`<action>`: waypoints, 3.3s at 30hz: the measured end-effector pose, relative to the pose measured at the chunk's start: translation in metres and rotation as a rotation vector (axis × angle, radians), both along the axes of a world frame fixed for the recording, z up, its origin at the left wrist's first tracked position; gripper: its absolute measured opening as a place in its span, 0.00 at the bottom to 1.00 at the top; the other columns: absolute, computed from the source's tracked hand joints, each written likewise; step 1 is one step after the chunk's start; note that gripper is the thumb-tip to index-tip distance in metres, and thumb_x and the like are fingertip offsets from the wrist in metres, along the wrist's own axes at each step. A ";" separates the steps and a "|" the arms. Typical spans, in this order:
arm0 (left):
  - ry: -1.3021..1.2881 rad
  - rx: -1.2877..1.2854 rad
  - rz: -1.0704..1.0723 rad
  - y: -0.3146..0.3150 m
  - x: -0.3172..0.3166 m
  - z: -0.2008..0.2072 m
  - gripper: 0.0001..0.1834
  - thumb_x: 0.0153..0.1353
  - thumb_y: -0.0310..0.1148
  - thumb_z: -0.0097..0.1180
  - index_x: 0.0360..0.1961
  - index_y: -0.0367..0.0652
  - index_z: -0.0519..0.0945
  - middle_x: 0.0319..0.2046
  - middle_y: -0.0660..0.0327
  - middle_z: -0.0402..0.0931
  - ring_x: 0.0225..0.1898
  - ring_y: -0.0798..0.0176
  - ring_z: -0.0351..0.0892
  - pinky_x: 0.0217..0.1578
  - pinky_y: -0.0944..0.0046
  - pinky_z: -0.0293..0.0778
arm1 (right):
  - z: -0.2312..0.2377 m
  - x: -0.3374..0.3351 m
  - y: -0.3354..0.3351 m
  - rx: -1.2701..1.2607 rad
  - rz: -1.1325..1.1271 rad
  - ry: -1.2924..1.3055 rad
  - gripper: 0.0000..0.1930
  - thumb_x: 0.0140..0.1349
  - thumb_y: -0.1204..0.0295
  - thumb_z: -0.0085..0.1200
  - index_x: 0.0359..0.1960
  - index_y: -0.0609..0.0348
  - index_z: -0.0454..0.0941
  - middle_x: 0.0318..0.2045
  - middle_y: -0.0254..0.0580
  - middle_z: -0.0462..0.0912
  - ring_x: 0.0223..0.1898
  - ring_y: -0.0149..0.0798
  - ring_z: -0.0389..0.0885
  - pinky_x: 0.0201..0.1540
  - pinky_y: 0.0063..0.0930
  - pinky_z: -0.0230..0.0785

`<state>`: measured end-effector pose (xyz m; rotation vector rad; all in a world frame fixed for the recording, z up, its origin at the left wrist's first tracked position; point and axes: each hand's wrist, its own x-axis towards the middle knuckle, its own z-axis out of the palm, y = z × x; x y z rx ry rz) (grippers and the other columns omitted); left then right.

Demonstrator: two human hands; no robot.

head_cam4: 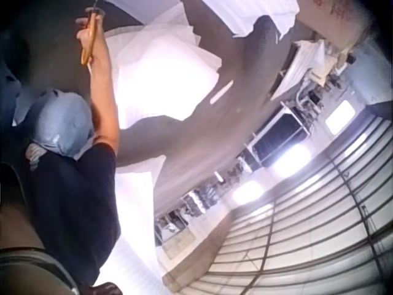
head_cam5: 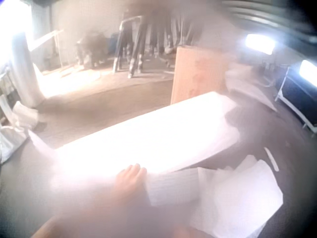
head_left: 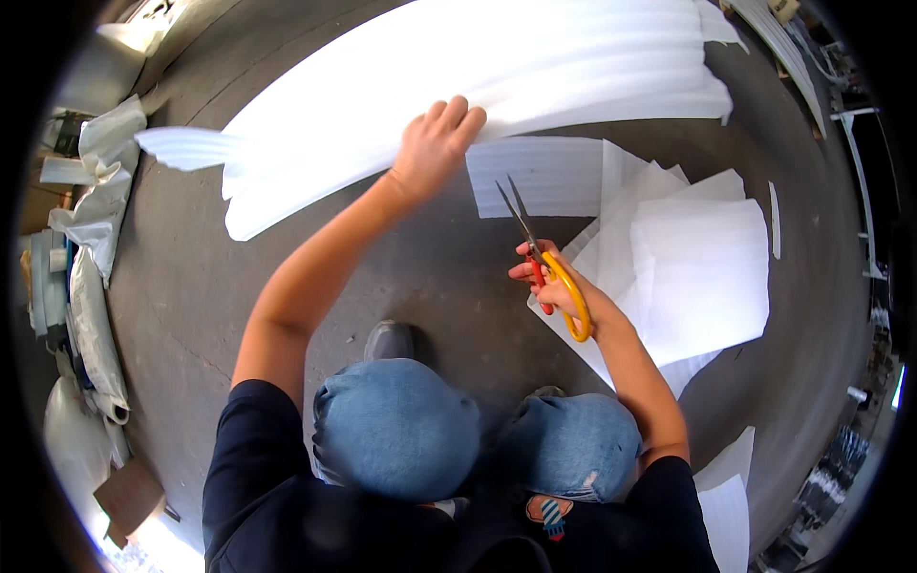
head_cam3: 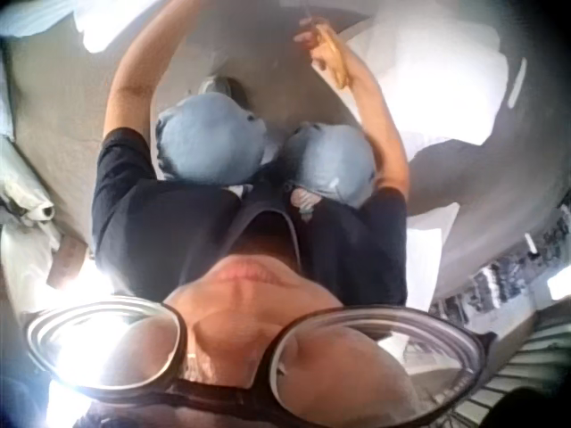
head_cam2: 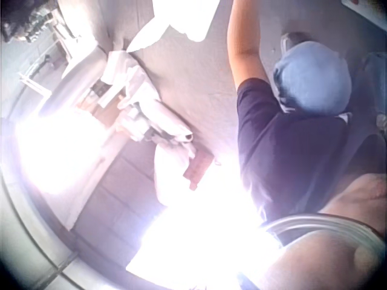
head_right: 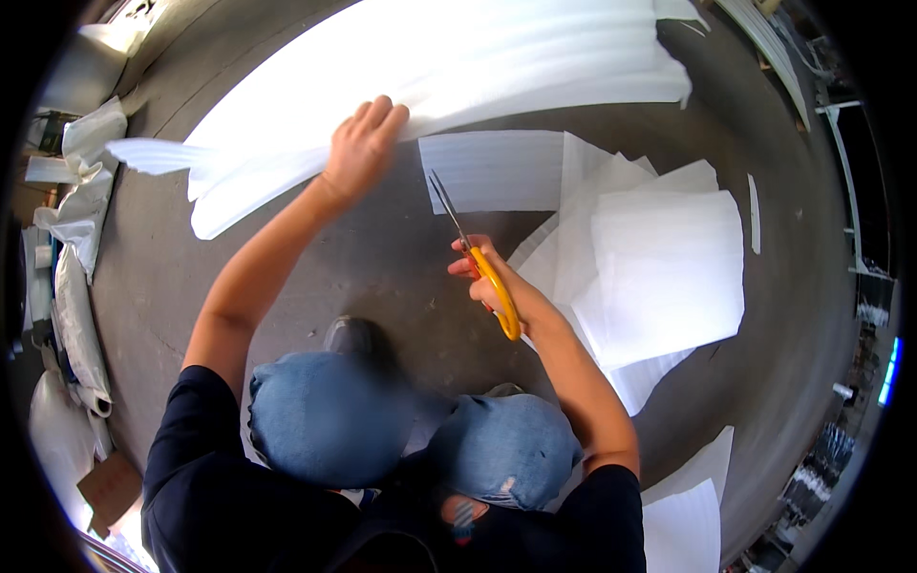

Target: The person uses scissors to cut several large white foam sheets into rectangular pieces while kneeling on a concrete floor, stacking the cut pieces and occasionally placing them in a cardboard box.

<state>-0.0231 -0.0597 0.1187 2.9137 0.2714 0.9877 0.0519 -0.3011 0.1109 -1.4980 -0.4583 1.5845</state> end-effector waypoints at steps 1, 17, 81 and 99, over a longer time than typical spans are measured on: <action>0.024 -0.032 -0.005 -0.008 0.002 -0.017 0.11 0.41 0.20 0.47 0.29 0.41 0.67 0.26 0.58 0.63 0.29 0.57 0.69 0.28 0.61 0.69 | -0.006 -0.002 -0.002 -0.043 -0.029 0.050 0.30 0.41 0.84 0.38 0.52 0.52 0.57 0.44 0.50 0.68 0.47 0.37 0.67 0.30 0.22 0.63; 0.328 -0.531 -0.094 -0.100 -0.037 -0.160 0.10 0.42 0.18 0.47 0.28 0.40 0.66 0.28 0.56 0.65 0.36 0.52 0.68 0.35 0.58 0.69 | -0.096 -0.032 -0.007 -0.467 -0.099 0.143 0.26 0.41 0.81 0.43 0.47 0.51 0.59 0.32 0.44 0.68 0.31 0.39 0.69 0.30 0.29 0.63; -0.612 -2.495 0.610 -0.116 -0.059 -0.168 0.08 0.52 0.30 0.59 0.33 0.44 0.73 0.28 0.64 0.74 0.31 0.68 0.72 0.31 0.69 0.70 | -0.089 -0.046 0.004 -0.393 -0.083 0.120 0.26 0.39 0.84 0.40 0.46 0.56 0.60 0.36 0.50 0.69 0.36 0.41 0.72 0.35 0.32 0.69; -0.480 -2.391 0.673 -0.119 -0.060 -0.155 0.11 0.49 0.27 0.60 0.34 0.42 0.73 0.30 0.63 0.73 0.32 0.68 0.71 0.32 0.69 0.70 | -0.093 -0.048 0.010 -0.212 -0.033 -0.236 0.17 0.60 0.55 0.44 0.31 0.59 0.67 0.15 0.34 0.68 0.14 0.26 0.65 0.16 0.18 0.62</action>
